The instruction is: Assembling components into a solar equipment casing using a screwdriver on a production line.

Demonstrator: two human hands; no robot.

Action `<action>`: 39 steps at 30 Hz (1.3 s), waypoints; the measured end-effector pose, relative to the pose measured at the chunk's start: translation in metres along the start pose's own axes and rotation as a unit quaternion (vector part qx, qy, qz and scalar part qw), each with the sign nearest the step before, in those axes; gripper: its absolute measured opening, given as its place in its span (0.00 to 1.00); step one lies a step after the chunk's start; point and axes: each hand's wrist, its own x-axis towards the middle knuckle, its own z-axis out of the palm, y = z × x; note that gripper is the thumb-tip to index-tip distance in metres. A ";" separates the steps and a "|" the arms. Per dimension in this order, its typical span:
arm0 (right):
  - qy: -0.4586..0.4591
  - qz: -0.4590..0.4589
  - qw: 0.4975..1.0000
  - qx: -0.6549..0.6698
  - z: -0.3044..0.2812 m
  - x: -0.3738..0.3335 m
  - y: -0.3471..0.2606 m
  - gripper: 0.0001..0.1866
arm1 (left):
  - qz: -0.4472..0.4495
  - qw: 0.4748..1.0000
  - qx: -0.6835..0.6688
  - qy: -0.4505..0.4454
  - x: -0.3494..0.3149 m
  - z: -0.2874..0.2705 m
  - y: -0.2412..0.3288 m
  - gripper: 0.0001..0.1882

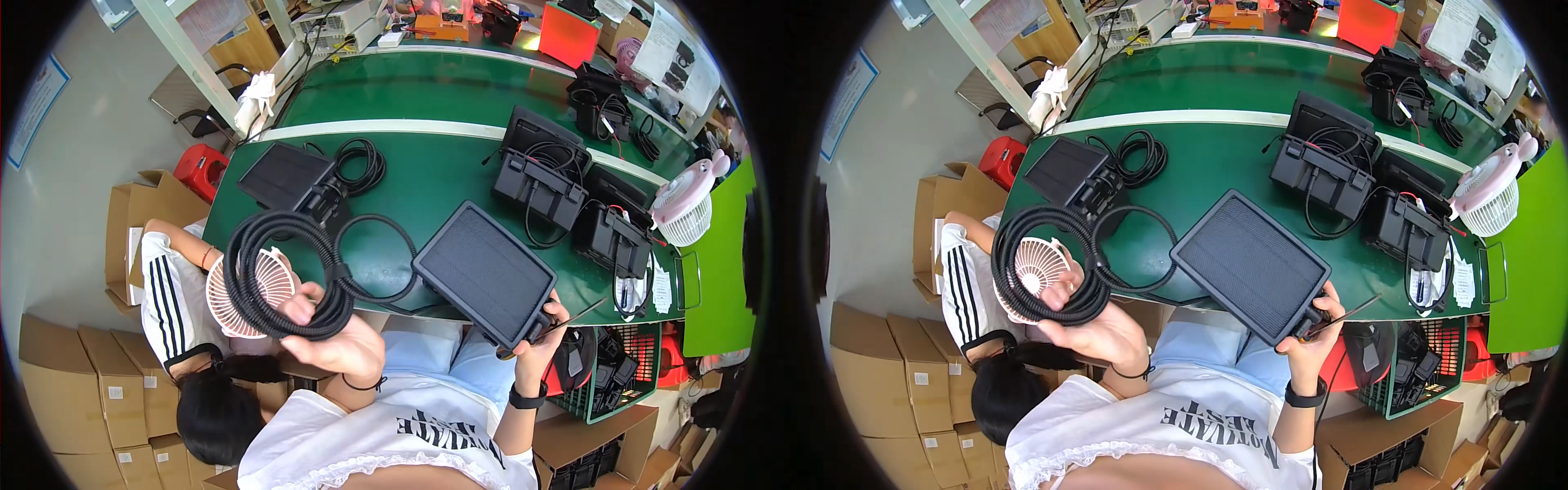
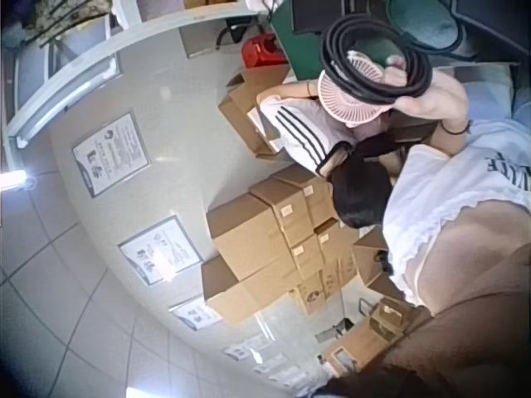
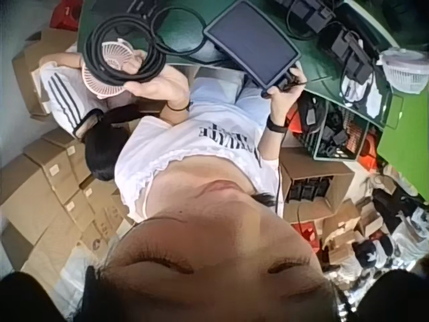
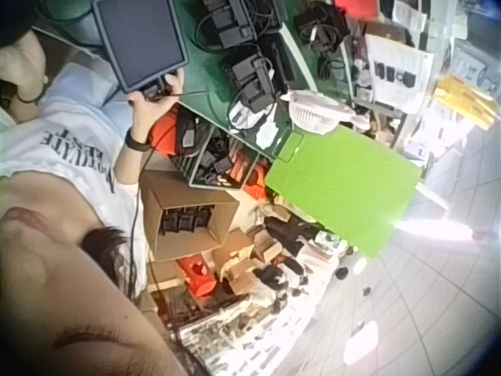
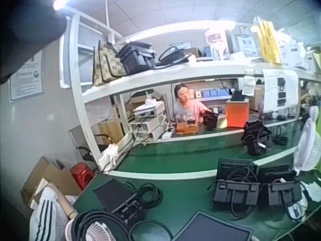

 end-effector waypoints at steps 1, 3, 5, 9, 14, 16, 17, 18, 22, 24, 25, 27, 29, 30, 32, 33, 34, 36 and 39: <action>0.002 -0.001 1.000 0.001 0.001 0.001 0.000 0.53 | 0.001 0.999 -0.045 0.029 0.002 -0.007 0.001 0.21; 0.001 -0.013 0.999 -0.031 0.003 0.003 -0.001 0.51 | 0.047 0.989 -0.131 -0.051 0.008 -0.015 0.006 0.20; 0.006 -0.003 1.000 -0.010 0.008 0.006 -0.001 0.50 | 0.089 0.980 -0.177 -0.031 0.007 -0.013 0.008 0.17; -0.031 -0.012 0.999 0.001 0.017 0.013 0.002 0.45 | 0.145 0.973 -0.144 -0.103 0.002 0.010 -0.004 0.21; -0.031 -0.054 0.998 -0.028 0.030 -0.009 0.023 0.44 | -0.018 0.722 0.256 -0.642 0.016 0.026 -0.017 0.34; -0.033 -0.071 0.996 -0.051 0.032 -0.010 0.027 0.44 | 0.062 0.544 0.363 -0.754 0.005 0.034 -0.012 0.38; -0.019 -0.029 0.999 -0.011 0.036 -0.015 0.025 0.43 | 0.078 0.573 0.372 -0.726 -0.009 0.026 -0.009 0.39; -0.013 -0.057 0.998 -0.016 0.036 -0.014 0.027 0.41 | 0.074 0.570 0.375 -0.727 -0.013 0.031 0.001 0.42; -0.023 -0.121 0.952 -0.282 0.041 -0.015 0.022 0.39 | 0.122 0.633 0.308 -0.700 -0.040 0.020 0.013 0.47; -0.026 -0.158 0.969 -0.190 0.043 -0.009 0.031 0.51 | 0.096 0.680 0.295 -0.664 -0.032 0.014 0.010 0.35; 0.005 -0.043 0.997 -0.062 0.055 -0.008 0.020 0.55 | 0.141 0.704 0.328 -0.614 -0.018 0.013 0.006 0.32; -0.013 -0.037 0.998 -0.051 0.053 -0.002 0.028 0.58 | 0.235 0.719 0.424 -0.498 0.014 0.010 -0.013 0.27; -0.022 -0.007 0.995 -0.102 0.048 0.004 0.032 0.56 | 0.210 0.688 0.561 -0.409 0.039 0.017 -0.035 0.24; -0.026 0.010 0.996 -0.087 0.056 0.006 0.028 0.54 | 0.218 0.647 0.628 -0.373 0.052 0.016 -0.047 0.26; -0.029 -0.002 0.995 -0.092 0.071 0.014 0.022 0.53 | 0.219 0.572 0.719 -0.328 0.076 0.011 -0.069 0.31; -0.041 -0.007 0.993 -0.112 0.076 0.017 0.018 0.52 | 0.226 0.540 0.747 -0.315 0.086 -0.003 -0.086 0.31; -0.053 -0.010 0.991 -0.123 0.081 0.022 0.013 0.51 | 0.230 0.507 0.772 -0.305 0.094 -0.011 -0.097 0.32; -0.069 -0.004 0.991 -0.118 0.090 0.030 0.005 0.49 | 0.229 0.540 0.757 -0.288 0.099 -0.017 -0.109 0.31; -0.094 0.015 0.987 -0.127 0.103 0.044 -0.003 0.49 | 0.216 0.579 0.746 -0.248 0.117 -0.021 -0.122 0.23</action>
